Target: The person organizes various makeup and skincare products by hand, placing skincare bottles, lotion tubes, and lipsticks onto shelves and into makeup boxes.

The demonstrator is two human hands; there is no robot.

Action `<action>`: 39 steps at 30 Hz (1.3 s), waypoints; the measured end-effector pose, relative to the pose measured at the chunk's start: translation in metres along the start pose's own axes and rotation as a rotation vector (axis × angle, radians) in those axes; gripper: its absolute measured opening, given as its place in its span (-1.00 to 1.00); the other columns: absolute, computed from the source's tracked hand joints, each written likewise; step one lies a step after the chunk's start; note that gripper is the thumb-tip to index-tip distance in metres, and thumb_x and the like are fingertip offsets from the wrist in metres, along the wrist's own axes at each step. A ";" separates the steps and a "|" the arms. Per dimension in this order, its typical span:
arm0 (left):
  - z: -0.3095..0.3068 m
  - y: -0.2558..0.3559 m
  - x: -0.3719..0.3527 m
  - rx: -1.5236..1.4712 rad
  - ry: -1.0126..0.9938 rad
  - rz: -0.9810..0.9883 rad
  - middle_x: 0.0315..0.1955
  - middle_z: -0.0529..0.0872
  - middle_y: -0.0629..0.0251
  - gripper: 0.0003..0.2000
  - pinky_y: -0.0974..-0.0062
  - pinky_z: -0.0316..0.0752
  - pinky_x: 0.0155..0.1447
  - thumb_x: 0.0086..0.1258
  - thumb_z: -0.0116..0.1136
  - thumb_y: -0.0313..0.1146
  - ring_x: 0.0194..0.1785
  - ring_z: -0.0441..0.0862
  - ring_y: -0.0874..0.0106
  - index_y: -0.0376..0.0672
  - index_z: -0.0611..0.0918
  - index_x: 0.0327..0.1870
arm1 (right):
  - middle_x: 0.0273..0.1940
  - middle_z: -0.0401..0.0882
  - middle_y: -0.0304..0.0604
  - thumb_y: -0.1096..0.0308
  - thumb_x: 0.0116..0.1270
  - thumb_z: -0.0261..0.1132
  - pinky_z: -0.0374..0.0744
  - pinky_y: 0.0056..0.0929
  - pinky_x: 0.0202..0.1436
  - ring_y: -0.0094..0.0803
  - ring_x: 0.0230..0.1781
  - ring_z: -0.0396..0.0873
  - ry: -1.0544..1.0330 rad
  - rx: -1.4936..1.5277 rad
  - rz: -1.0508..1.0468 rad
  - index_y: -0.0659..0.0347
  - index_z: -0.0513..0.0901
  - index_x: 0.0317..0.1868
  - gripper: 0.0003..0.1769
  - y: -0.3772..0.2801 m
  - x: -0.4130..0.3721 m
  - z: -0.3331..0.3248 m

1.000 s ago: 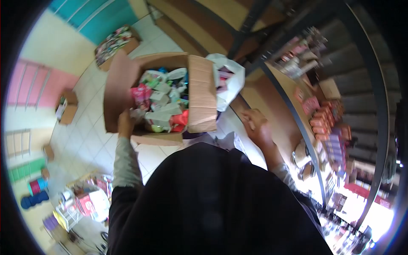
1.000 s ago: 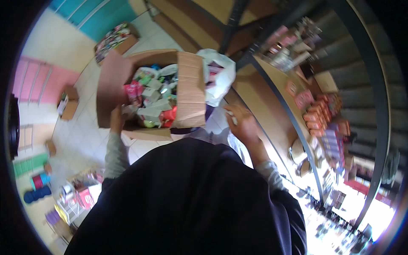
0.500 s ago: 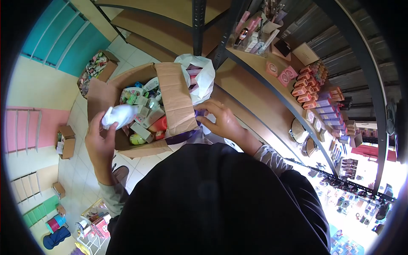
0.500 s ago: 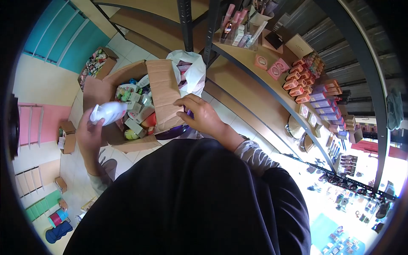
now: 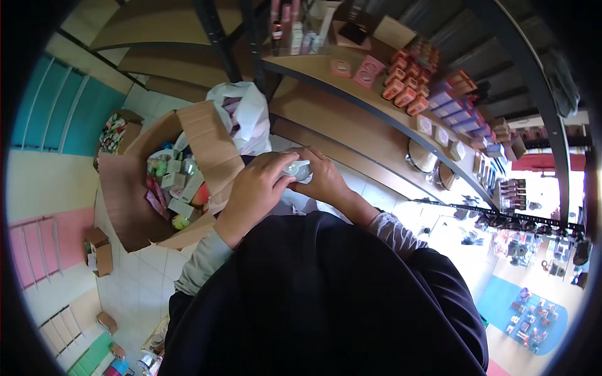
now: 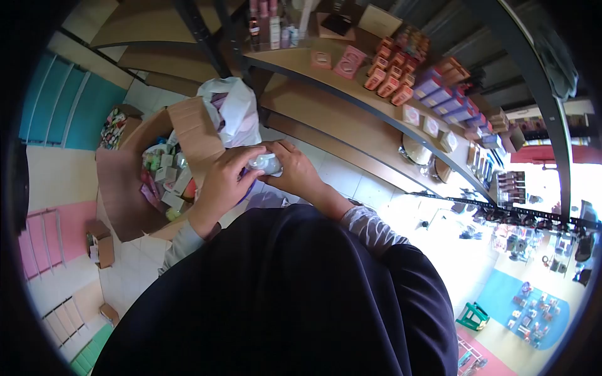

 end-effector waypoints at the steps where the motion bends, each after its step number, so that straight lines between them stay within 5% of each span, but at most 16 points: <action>1: 0.018 0.000 0.002 -0.031 -0.026 -0.010 -0.07 0.66 0.13 -0.60 0.29 0.50 0.08 0.15 0.31 -0.44 0.00 0.60 0.15 -0.18 0.57 0.06 | -0.02 0.57 -0.09 0.31 -0.15 0.53 0.49 -0.19 0.12 -0.05 0.07 0.50 -0.021 -0.020 0.055 0.18 0.51 0.06 -0.32 0.016 -0.011 -0.004; 4: 0.049 0.024 0.009 -0.085 0.012 0.066 0.01 0.61 0.10 -0.53 0.27 0.47 0.13 0.13 0.32 -0.45 0.08 0.55 0.13 -0.19 0.52 0.12 | 0.03 0.57 -0.06 0.23 -0.11 0.54 0.51 -0.20 0.14 -0.05 0.08 0.52 0.030 -0.171 0.036 0.10 0.51 0.11 -0.31 0.048 -0.043 -0.032; 6: 0.066 0.037 0.006 -0.126 0.040 0.091 0.11 0.53 0.07 -0.48 0.27 0.42 0.22 0.13 0.32 -0.46 0.18 0.48 0.10 -0.22 0.47 0.18 | 0.04 0.58 -0.07 0.22 -0.12 0.55 0.54 -0.24 0.11 -0.08 0.04 0.56 0.047 -0.087 0.204 0.10 0.53 0.11 -0.30 0.091 -0.068 -0.052; 15: 0.137 0.014 -0.089 -0.191 0.299 -0.351 0.13 0.49 0.09 -0.45 0.32 0.45 0.08 0.18 0.28 -0.50 0.04 0.55 0.24 -0.19 0.41 0.24 | -0.14 0.68 -0.09 0.29 -0.18 0.60 0.56 -0.35 0.04 -0.25 -0.10 0.64 0.177 -0.040 0.442 0.14 0.52 0.08 -0.27 0.278 -0.174 -0.159; 17: 0.146 0.015 -0.113 -0.181 0.345 -0.411 0.13 0.49 0.11 -0.44 0.32 0.46 0.06 0.19 0.27 -0.51 0.03 0.56 0.26 -0.18 0.39 0.25 | -0.11 0.67 -0.08 0.39 -0.13 0.58 0.56 -0.40 0.03 -0.36 -0.10 0.62 0.271 -0.125 0.303 0.23 0.53 0.05 -0.34 0.320 -0.187 -0.184; 20: 0.151 0.023 -0.140 -0.161 0.372 -0.490 0.12 0.50 0.15 -0.43 0.37 0.44 0.06 0.19 0.26 -0.54 0.04 0.56 0.32 -0.16 0.38 0.27 | -0.09 0.67 -0.07 0.36 -0.13 0.58 0.55 -0.34 0.04 -0.30 -0.08 0.63 0.303 -0.078 0.580 0.27 0.59 0.03 -0.37 0.326 -0.198 -0.215; 23: 0.152 0.020 -0.165 -0.149 0.390 -0.573 0.09 0.51 0.16 -0.43 0.38 0.44 0.06 0.19 0.25 -0.54 0.03 0.57 0.34 -0.17 0.38 0.27 | -0.09 0.68 -0.06 0.37 -0.16 0.59 0.55 -0.36 0.05 -0.27 -0.07 0.63 0.378 -0.133 0.641 0.28 0.59 0.03 -0.34 0.392 -0.204 -0.233; 25: 0.154 0.012 -0.179 -0.143 0.404 -0.613 0.07 0.52 0.13 -0.44 0.36 0.44 0.02 0.18 0.26 -0.52 0.00 0.57 0.31 -0.18 0.40 0.25 | -0.08 0.66 -0.01 0.34 -0.23 0.61 0.54 -0.32 0.04 -0.17 -0.06 0.62 0.414 -0.047 0.626 0.29 0.58 0.02 -0.30 0.429 -0.200 -0.237; 30: 0.171 -0.022 -0.202 -0.116 0.350 -0.731 0.05 0.52 0.12 -0.46 0.36 0.43 0.01 0.19 0.26 -0.52 -0.01 0.57 0.31 -0.23 0.39 0.24 | -0.10 0.66 -0.09 0.49 -0.19 0.59 0.58 -0.38 -0.02 -0.27 -0.13 0.63 0.487 0.101 0.559 0.29 0.57 0.02 -0.34 0.502 -0.178 -0.243; 34: 0.191 -0.046 -0.205 -0.080 0.273 -0.719 0.06 0.50 0.09 -0.46 0.33 0.44 0.03 0.21 0.23 -0.55 -0.02 0.56 0.29 -0.22 0.37 0.25 | -0.14 0.64 -0.11 0.56 -0.17 0.58 0.62 -0.38 -0.24 -0.30 -0.19 0.63 0.508 0.098 0.704 0.31 0.54 0.01 -0.36 0.590 -0.179 -0.239; 39: 0.213 -0.074 -0.216 -0.127 0.255 -0.748 0.07 0.48 0.08 -0.44 0.32 0.45 0.09 0.21 0.23 -0.57 -0.02 0.56 0.27 -0.24 0.36 0.27 | -0.15 0.62 -0.14 0.57 -0.17 0.58 0.59 -0.42 -0.26 -0.34 -0.22 0.61 0.438 0.011 0.799 0.29 0.52 0.05 -0.32 0.599 -0.171 -0.232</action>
Point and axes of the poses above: each hand's wrist, its own x-axis towards the middle knuckle, its own z-axis out of the palm, y = z × x, the point moved 10 cm from there along x, towards the middle knuckle
